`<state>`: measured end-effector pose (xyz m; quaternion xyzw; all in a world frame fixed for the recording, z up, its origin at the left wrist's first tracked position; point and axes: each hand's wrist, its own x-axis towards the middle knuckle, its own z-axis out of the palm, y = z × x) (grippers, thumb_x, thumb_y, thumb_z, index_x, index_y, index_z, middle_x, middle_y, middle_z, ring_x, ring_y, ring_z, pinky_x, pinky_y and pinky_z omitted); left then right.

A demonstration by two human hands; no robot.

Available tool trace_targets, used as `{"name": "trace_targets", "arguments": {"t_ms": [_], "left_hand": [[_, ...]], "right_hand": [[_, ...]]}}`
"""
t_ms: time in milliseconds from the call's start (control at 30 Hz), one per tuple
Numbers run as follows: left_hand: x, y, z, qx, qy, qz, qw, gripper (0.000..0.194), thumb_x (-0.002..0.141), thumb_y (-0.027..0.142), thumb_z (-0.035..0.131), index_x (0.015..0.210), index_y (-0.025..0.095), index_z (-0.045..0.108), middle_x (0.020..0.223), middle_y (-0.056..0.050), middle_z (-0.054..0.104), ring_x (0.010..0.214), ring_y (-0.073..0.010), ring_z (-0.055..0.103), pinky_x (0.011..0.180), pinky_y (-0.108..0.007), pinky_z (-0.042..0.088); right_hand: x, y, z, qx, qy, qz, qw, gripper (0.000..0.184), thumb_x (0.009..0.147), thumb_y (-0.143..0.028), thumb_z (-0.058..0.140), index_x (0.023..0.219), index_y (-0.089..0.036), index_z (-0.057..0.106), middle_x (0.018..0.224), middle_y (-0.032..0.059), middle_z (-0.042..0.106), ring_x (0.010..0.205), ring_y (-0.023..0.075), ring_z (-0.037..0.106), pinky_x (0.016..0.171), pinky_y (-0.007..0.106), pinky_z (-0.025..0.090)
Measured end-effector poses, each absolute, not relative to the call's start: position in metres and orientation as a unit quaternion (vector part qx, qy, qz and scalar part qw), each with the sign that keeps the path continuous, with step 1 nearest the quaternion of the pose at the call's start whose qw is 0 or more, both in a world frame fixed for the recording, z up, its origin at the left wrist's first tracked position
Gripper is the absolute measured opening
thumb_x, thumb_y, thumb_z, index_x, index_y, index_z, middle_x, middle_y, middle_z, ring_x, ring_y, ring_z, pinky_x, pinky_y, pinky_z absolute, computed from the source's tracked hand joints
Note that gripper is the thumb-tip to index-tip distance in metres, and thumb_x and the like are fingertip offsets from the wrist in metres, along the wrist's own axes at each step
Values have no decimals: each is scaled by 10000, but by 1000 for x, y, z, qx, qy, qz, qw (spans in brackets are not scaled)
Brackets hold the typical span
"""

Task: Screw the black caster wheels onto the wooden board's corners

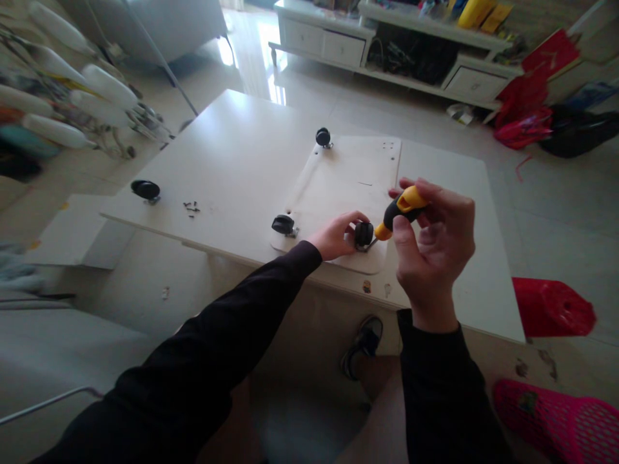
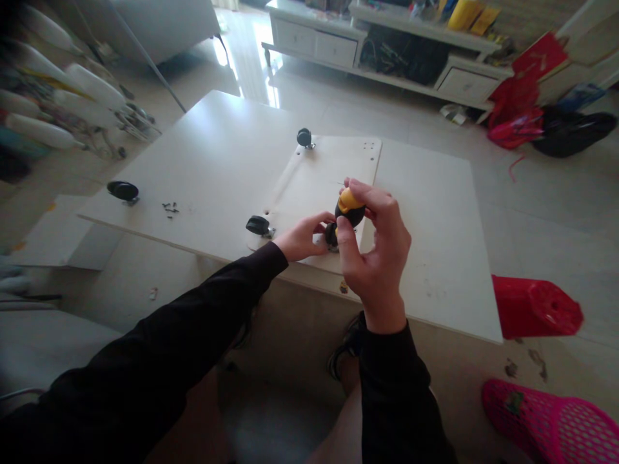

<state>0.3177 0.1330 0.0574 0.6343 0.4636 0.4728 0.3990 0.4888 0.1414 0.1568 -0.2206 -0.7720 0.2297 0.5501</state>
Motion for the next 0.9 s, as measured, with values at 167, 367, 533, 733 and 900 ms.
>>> {"name": "trace_targets", "arguments": {"t_ms": [167,367,533,733,900], "left_hand": [[321,133,59,638,472,473,382,493,723,-8,644,1182,174,641,1027,-30,710,816,-127,653,766,-263,554],[321,132,58,643,475,472,372,463,757,15,652,1190,177,645,1020,-31,719,826,-141,674,772,-279,563],[319,133,58,650,467,466,378,488,732,-1,649,1184,183,634,1089,-49,718,888,-152,692,828,-293,581],[319,134,55,654,475,466,360,485,730,1,662,1180,182,638,1043,-38,711,860,-153,682,804,-291,576],[319,134,55,657,471,464,363,502,719,-9,657,1181,185,638,1095,-48,726,897,-155,689,832,-294,583]], "right_hand": [[488,146,154,-211,-767,201,572,458,913,-266,744,1354,-343,650,1255,55,677,1162,262,708,984,494,641],[489,146,158,-212,-777,168,568,444,887,-307,814,1309,-331,675,1194,42,668,1129,237,676,976,461,640],[488,145,154,-213,-764,222,567,414,953,-337,724,1359,-331,644,1290,53,668,1205,260,703,1025,507,630],[487,148,158,-211,-763,175,585,435,845,-301,847,1244,-337,678,1139,26,668,1079,232,687,937,462,644],[486,146,158,-210,-758,199,585,407,889,-333,780,1273,-329,646,1212,38,663,1156,249,696,969,485,649]]}}
